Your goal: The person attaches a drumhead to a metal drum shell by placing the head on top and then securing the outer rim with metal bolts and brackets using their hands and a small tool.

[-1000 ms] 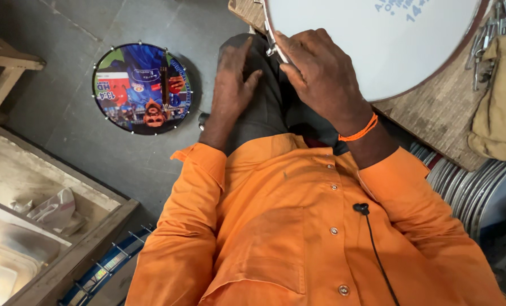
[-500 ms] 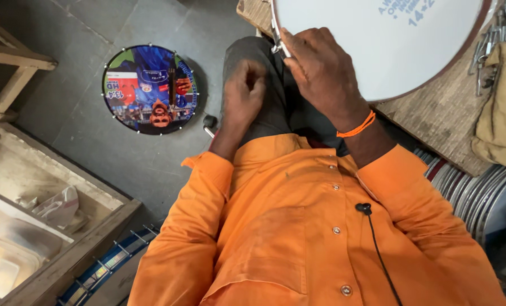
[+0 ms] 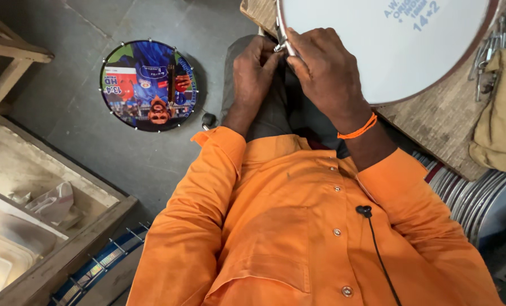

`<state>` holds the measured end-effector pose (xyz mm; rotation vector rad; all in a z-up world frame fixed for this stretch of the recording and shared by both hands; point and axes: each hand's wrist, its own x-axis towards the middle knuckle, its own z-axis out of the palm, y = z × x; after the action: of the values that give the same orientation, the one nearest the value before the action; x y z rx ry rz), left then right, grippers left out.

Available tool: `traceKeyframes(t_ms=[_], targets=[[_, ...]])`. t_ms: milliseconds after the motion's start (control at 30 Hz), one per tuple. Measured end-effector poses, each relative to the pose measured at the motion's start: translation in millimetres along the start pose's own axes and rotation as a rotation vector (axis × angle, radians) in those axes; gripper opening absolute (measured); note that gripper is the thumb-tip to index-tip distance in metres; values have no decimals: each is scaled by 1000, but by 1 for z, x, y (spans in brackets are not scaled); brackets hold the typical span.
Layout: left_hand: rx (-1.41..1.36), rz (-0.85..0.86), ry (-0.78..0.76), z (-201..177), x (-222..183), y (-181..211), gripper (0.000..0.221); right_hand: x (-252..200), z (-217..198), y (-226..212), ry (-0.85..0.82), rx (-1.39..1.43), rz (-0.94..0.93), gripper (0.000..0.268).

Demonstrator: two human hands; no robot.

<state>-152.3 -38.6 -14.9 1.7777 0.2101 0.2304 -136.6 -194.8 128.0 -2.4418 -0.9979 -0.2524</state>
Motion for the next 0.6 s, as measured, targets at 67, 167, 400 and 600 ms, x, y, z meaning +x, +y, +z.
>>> traceKeyframes(t_ms=[67,167,400,600], targets=[[-27,-8,-5,-6,1,10,29,1,-1,-2,-3,2,13,49],[-54,110,-39,-15,5,13,43,2,-1,-2,-2,9,16,49],[-98,34,-68,-3,7,-3,20,3,0,0,-9,-16,16,48],[-102,117,-118,-13,8,1,45,2,2,-1,-18,-9,29,48]])
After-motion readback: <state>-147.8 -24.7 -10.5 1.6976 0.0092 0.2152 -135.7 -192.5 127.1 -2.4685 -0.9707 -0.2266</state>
